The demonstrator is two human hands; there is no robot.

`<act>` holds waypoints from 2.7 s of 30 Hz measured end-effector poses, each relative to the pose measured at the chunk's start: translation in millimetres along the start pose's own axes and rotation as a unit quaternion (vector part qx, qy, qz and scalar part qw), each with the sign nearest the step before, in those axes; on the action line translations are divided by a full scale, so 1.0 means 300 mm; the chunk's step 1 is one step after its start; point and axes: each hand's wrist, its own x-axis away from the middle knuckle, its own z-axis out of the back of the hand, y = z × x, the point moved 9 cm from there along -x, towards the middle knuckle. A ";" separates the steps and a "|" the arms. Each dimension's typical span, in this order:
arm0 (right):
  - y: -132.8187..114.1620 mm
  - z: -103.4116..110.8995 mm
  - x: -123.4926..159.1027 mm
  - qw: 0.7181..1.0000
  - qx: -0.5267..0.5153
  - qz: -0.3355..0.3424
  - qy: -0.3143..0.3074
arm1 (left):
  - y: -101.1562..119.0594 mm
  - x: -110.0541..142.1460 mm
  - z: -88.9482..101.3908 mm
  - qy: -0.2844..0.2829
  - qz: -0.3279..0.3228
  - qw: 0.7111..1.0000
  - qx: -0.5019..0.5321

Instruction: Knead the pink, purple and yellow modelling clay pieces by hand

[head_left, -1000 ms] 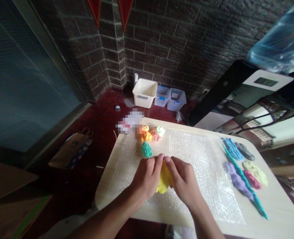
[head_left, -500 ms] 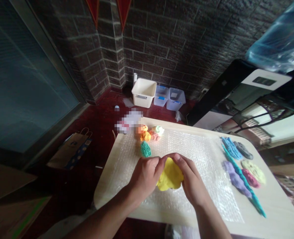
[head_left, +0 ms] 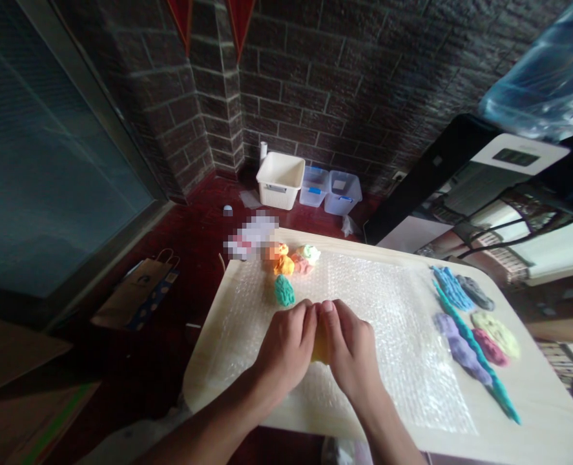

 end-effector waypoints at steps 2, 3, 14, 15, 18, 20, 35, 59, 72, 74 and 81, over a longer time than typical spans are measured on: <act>0.019 -0.023 0.002 0.998 -0.049 -0.030 -0.029 | 0.003 -0.006 0.007 0.019 -0.018 0.999 -0.045; 0.029 -0.034 0.003 0.995 -0.081 -0.046 -0.046 | 0.004 -0.008 0.010 0.024 -0.022 0.998 -0.052; 0.029 -0.089 0.017 0.947 -0.270 -0.093 -0.150 | -0.020 0.000 0.025 -0.019 0.059 0.993 0.097; 0.035 -0.080 0.012 0.954 -0.258 -0.081 -0.128 | -0.017 0.002 0.021 -0.022 0.058 0.993 0.103; 0.051 -0.056 0.002 0.972 -0.217 -0.059 -0.072 | -0.037 0.012 -0.003 -0.033 0.097 0.984 0.144; 0.057 -0.049 -0.001 0.972 -0.215 -0.072 -0.065 | -0.061 0.018 -0.017 -0.031 0.133 0.976 0.171; 0.035 -0.050 0.006 0.976 -0.179 -0.059 -0.108 | -0.029 -0.005 -0.004 -0.015 0.064 0.992 0.109; 0.066 -0.039 0.000 0.993 -0.097 -0.049 -0.048 | -0.144 -0.005 -0.026 0.004 0.222 0.934 0.278; 0.132 -0.050 0.002 0.942 -0.274 -0.178 -0.071 | -0.078 -0.036 -0.022 -0.038 0.063 0.991 0.110; 0.140 -0.074 0.013 0.929 -0.299 -0.200 -0.090 | -0.063 -0.031 -0.036 -0.058 0.047 0.991 0.111; 0.094 -0.125 0.006 0.916 -0.338 -0.164 -0.139 | -0.122 -0.007 -0.061 -0.048 0.182 0.938 0.291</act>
